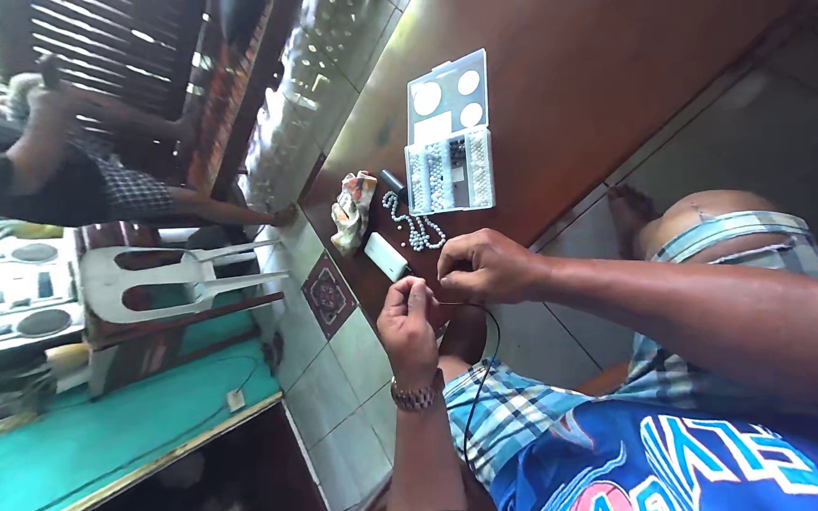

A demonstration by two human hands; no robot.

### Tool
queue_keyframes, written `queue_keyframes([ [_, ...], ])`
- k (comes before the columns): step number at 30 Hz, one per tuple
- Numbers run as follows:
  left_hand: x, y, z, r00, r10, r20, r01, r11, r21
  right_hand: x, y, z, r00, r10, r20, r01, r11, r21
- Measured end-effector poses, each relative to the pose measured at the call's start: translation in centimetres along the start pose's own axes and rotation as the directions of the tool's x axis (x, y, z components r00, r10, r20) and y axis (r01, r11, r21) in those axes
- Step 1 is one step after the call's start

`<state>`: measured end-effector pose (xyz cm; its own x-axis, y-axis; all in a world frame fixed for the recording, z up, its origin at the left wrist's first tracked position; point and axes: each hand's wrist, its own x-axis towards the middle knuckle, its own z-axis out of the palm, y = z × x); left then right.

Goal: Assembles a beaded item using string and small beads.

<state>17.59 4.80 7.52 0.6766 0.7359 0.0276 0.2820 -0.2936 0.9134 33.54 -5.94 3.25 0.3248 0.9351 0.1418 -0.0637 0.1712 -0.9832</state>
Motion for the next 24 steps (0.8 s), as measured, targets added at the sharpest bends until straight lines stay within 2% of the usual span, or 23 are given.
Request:
queue_keyframes([
  [1, 1.3, -0.8, 0.2, 1.0, 0.016, -0.023, -0.015, 0.998, 0.062, -0.1, -0.1, -0.3, 1.0, 0.005, -0.016, -0.005, 1.0, -0.014],
  [3, 4.7, -2.7, 0.6, 0.996, 0.085, 0.012, -0.084, 0.939, 0.333, -0.2, 0.1, -0.7, 0.999, -0.015, -0.031, 0.014, 0.999, -0.038],
  [5, 8.5, -4.5, 1.0, 0.986, 0.075, 0.146, -0.147, 0.797, 0.586, -0.4, 0.4, -0.8, 1.0, -0.02, -0.017, 0.02, 0.999, -0.048],
  [8, 14.5, -7.3, 2.5, 0.947, 0.067, 0.316, -0.298, 0.558, 0.774, -0.5, 0.7, -0.9, 1.0, -0.007, 0.016, 0.008, 0.998, -0.066],
  [11, 18.9, -9.5, 4.3, 0.94, -0.002, 0.341, -0.312, 0.399, 0.862, -0.4, 0.8, -1.3, 0.999, 0.034, 0.037, -0.031, 0.998, -0.059],
  [13, 20.5, -10.1, 5.3, 0.942, -0.07, 0.328, -0.289, 0.33, 0.899, -0.3, 0.9, -1.5, 0.998, 0.044, 0.041, -0.042, 0.998, -0.051],
  [16, 21.7, -10.1, 6.6, 0.934, -0.096, 0.345, -0.314, 0.244, 0.917, -0.3, 1.1, -1.8, 0.998, 0.048, 0.03, -0.048, 0.999, -0.026],
  [20, 22.2, -10.1, 7.0, 0.919, -0.114, 0.377, -0.355, 0.176, 0.918, -0.3, 1.6, -1.8, 0.999, 0.046, 0.025, -0.046, 0.999, -0.017],
  [24, 22.1, -10.1, 7.0, 0.918, -0.131, 0.375, -0.351, 0.176, 0.92, -0.4, 1.8, -1.7, 0.998, 0.051, 0.035, -0.05, 0.998, -0.029],
])
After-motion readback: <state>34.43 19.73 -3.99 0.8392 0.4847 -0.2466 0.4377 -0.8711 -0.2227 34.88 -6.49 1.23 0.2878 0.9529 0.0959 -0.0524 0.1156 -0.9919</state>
